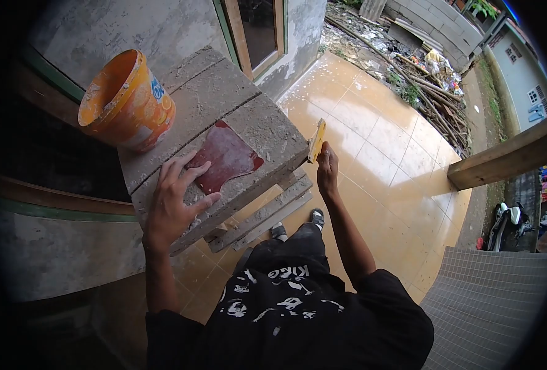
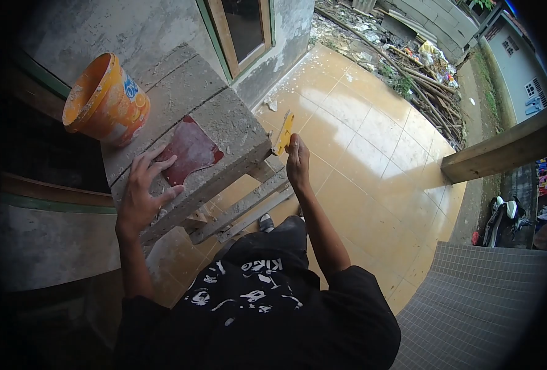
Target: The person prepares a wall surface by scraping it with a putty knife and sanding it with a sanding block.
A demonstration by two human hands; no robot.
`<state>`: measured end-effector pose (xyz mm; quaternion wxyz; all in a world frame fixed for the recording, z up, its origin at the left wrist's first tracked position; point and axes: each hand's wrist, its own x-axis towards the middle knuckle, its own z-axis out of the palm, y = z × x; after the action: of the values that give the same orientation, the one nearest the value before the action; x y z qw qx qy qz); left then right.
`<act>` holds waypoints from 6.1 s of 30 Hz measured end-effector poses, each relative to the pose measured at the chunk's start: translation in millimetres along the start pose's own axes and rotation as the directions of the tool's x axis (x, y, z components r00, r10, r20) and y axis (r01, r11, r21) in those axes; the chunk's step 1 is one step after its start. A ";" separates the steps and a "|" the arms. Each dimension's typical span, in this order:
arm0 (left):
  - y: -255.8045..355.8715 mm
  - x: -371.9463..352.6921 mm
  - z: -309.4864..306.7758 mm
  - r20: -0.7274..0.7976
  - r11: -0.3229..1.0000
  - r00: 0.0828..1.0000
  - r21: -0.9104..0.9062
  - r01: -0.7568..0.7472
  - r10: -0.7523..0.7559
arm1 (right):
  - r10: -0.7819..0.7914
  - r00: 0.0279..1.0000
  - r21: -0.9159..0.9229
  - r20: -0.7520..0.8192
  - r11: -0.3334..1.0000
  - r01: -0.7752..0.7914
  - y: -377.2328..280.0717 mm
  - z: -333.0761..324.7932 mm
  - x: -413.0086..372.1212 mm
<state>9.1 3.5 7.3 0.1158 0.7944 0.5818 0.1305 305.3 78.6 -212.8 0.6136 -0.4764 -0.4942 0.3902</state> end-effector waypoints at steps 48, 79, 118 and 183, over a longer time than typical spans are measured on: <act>8.0 -3.2 -0.3 0.004 0.999 0.999 0.006 0.035 -0.035 | -0.188 0.943 -0.378 0.274 0.881 0.285 -21.2 -27.5 -51.3; -17.5 -5.5 22.6 -0.197 0.997 0.978 -0.041 -0.071 0.062 | 0.030 0.986 -0.051 0.164 0.998 -0.022 -30.0 -60.6 -93.6; -10.8 -9.2 19.6 -0.157 0.998 0.986 -0.012 -0.056 0.053 | -0.052 0.998 -0.329 0.034 0.942 0.060 -34.4 -15.1 -89.2; 1.1 -12.5 14.3 -0.256 0.911 0.966 -0.404 -0.085 -0.023 | -0.289 0.928 -0.459 0.234 0.809 0.367 -105.8 -53.1 -31.0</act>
<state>11.4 -9.2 -6.7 0.2026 0.7378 0.5384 0.3531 351.7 13.1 -120.4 0.4893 -0.4931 -0.6980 0.1739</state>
